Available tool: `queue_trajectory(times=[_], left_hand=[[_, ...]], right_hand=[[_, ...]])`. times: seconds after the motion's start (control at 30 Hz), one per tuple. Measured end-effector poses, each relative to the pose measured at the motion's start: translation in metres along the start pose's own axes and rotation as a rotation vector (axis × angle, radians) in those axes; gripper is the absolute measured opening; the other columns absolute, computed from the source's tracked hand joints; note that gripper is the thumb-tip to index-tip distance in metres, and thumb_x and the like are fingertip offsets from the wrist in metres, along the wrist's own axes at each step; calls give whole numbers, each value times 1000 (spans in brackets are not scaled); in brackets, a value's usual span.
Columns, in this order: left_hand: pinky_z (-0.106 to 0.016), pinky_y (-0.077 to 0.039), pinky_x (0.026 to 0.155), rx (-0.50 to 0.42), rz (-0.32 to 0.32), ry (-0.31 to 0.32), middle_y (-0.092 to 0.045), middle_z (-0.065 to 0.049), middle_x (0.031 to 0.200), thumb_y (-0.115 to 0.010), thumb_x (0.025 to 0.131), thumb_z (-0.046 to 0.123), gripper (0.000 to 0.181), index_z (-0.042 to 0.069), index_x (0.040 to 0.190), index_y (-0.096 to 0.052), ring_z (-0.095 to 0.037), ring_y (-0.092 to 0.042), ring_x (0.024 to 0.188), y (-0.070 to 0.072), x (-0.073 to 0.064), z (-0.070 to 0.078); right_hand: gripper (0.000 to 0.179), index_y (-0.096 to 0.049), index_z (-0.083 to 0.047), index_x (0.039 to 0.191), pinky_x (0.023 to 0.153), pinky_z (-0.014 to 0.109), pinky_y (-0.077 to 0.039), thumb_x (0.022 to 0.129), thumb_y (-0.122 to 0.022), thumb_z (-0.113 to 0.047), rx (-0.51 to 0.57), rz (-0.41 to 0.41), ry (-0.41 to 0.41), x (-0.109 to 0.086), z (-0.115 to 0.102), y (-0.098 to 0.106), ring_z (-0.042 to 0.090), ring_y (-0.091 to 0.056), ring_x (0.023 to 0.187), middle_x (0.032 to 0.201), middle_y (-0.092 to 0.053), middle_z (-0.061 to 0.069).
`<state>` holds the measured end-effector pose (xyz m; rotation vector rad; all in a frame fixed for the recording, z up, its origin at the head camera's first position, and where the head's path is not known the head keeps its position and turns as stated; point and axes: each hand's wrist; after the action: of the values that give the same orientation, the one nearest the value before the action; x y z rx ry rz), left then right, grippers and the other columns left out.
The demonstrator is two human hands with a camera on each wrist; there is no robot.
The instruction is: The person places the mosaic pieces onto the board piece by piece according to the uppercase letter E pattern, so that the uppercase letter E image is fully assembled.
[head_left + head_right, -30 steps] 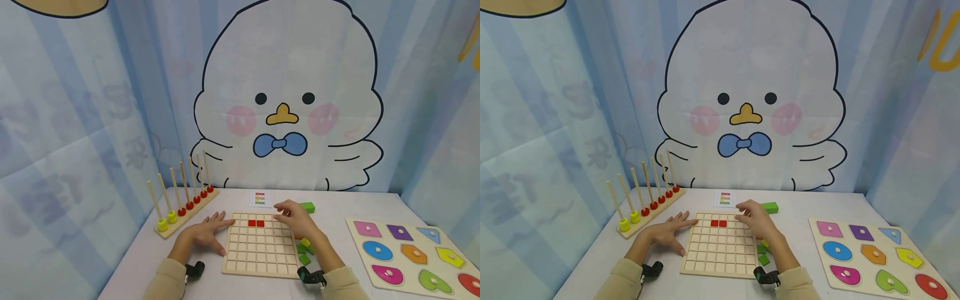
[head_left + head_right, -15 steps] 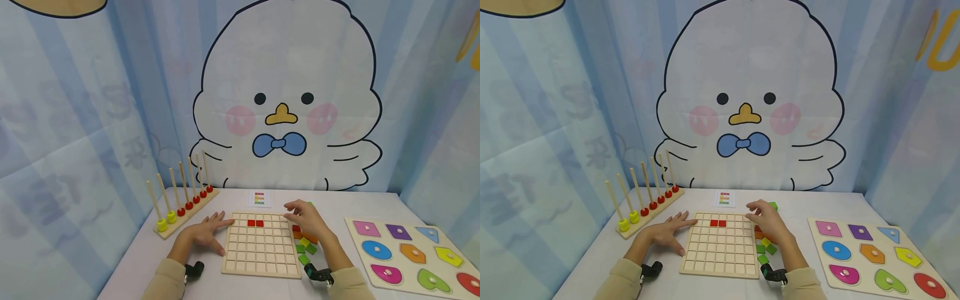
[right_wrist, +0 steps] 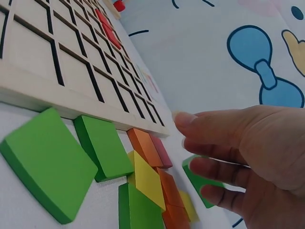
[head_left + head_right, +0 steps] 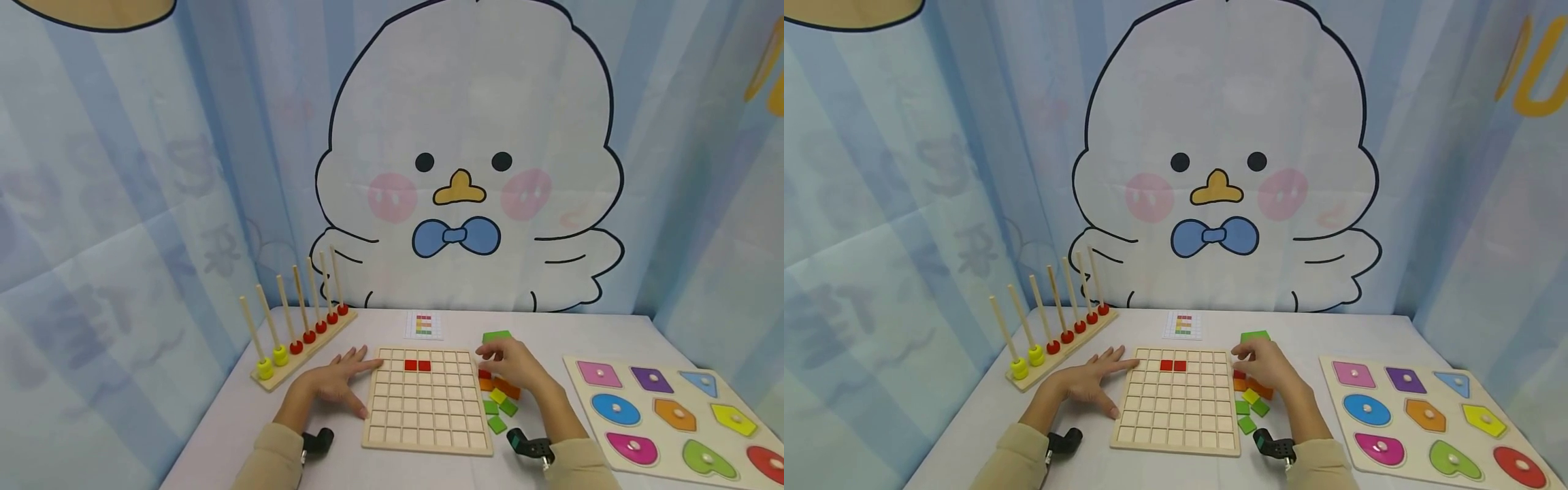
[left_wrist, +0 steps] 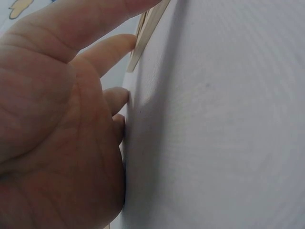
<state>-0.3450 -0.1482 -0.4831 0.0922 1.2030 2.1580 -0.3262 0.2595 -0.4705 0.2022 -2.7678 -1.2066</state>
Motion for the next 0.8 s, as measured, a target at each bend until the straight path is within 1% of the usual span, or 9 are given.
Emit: queue_trajectory(times=[0.13,0.3,0.53,0.8], left_hand=[[-58,5,131,-9,2,-4,-3,-11,177,-94,72,41,106,35,161,-38,-36,8,163,0,0,0],[-58,4,131,-6,3,-2,-3,-11,177,-94,72,42,106,36,161,-38,-36,8,163,-1,0,0],[-59,4,131,-9,3,-3,-3,-11,177,-94,72,41,106,36,161,-38,-36,8,163,-1,0,0],[-58,4,131,-11,0,9,-3,-10,177,-94,71,41,106,37,161,-38,-35,8,163,-1,0,0]], right_hand=[[23,-77,-6,116,66,28,-49,94,-76,-12,-13,-39,-5,-1,3,0,18,-58,74,93,-68,3],[23,-78,-8,114,67,29,-48,91,-78,-10,-27,-64,-10,-2,6,1,19,-55,79,92,-67,2],[23,-79,-9,112,68,30,-48,90,-79,-7,-44,-68,-15,0,11,-2,19,-54,82,94,-69,0],[19,-80,-9,110,69,30,-47,92,-76,-5,-66,-52,-36,2,10,-5,19,-54,82,92,-69,1]])
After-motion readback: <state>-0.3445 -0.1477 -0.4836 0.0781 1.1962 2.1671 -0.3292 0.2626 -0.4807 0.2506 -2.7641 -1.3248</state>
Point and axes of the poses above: each hand's wrist, its own x-axis towards the middle knuckle, its own y-axis out of the back of the hand, z = x × y
